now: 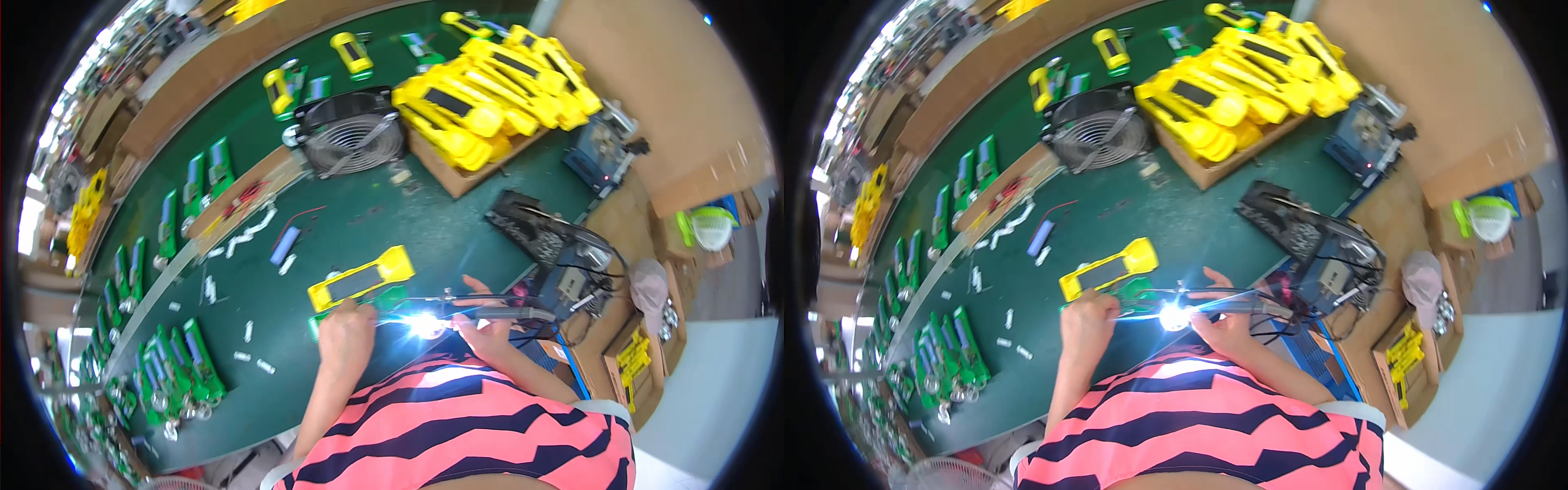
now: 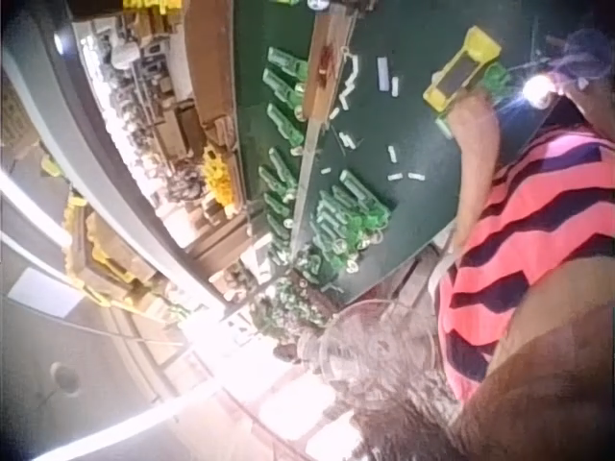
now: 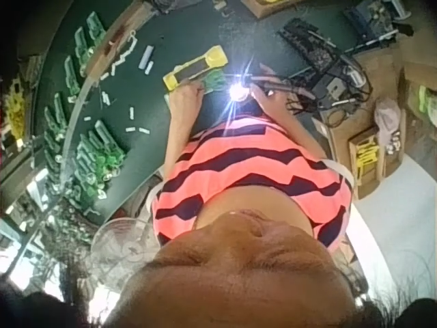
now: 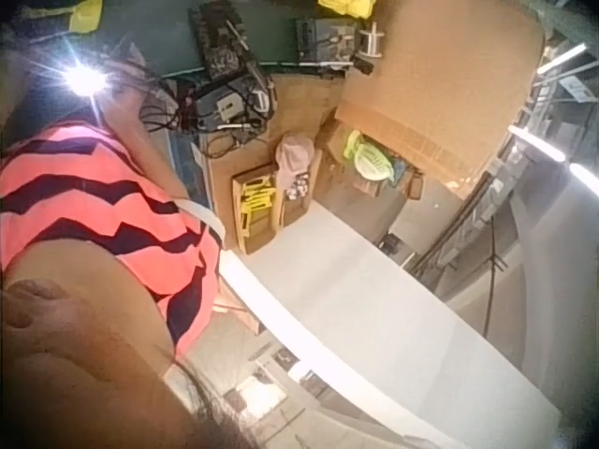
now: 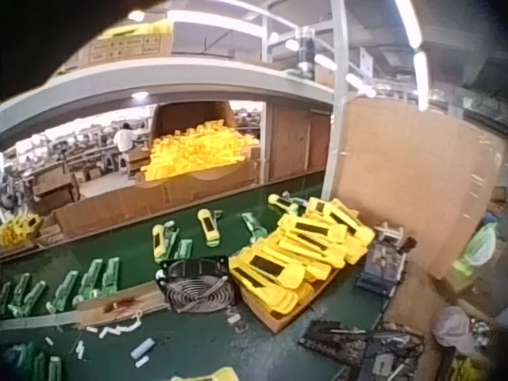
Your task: Soldering internal wiring and circuit boards into the housing of portable LED flashlights.
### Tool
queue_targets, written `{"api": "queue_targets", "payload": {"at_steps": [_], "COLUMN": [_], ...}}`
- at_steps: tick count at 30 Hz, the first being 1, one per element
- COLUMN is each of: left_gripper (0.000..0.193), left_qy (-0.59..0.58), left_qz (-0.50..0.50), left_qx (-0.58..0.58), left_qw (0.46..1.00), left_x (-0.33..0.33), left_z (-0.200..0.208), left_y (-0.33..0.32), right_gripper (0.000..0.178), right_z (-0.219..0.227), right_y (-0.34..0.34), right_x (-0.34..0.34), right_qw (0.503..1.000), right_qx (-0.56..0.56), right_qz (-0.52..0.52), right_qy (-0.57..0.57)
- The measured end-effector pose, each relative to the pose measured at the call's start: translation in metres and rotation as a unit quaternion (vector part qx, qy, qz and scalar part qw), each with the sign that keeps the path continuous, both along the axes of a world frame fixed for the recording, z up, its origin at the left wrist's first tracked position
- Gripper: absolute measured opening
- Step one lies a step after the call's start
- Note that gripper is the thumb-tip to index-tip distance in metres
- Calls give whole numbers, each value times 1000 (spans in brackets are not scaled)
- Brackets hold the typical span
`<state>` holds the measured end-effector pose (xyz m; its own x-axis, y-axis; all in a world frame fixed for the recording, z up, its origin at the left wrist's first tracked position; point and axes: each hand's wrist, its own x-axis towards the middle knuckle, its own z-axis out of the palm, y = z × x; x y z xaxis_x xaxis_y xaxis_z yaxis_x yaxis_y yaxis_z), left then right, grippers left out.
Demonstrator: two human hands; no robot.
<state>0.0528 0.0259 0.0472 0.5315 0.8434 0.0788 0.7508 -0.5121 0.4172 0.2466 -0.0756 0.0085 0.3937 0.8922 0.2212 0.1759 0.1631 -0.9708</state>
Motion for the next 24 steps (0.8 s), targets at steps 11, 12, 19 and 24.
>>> {"api": "queue_targets", "payload": {"at_steps": [11,12,19,24], "left_gripper": [2,2,3,2], "left_qy": [3,1,5,-34], "left_qz": [0,-3,25,-3], "left_qx": [-18,-16,13,18], "left_qw": [1000,1000,1000,999], "left_x": [1,2,-1,4], "left_z": [6,6,1,1], "left_y": [0,0,-8,-4], "right_gripper": [14,13,13,14], "right_z": [-16,-25,-42,-22], "right_y": [-60,-65,-64,-58], "right_x": [79,89,107,64], "right_qw": [871,863,861,921], "right_qx": [154,147,144,103], "right_qz": [-384,-401,-376,-315], "right_qy": [266,270,311,206]}}
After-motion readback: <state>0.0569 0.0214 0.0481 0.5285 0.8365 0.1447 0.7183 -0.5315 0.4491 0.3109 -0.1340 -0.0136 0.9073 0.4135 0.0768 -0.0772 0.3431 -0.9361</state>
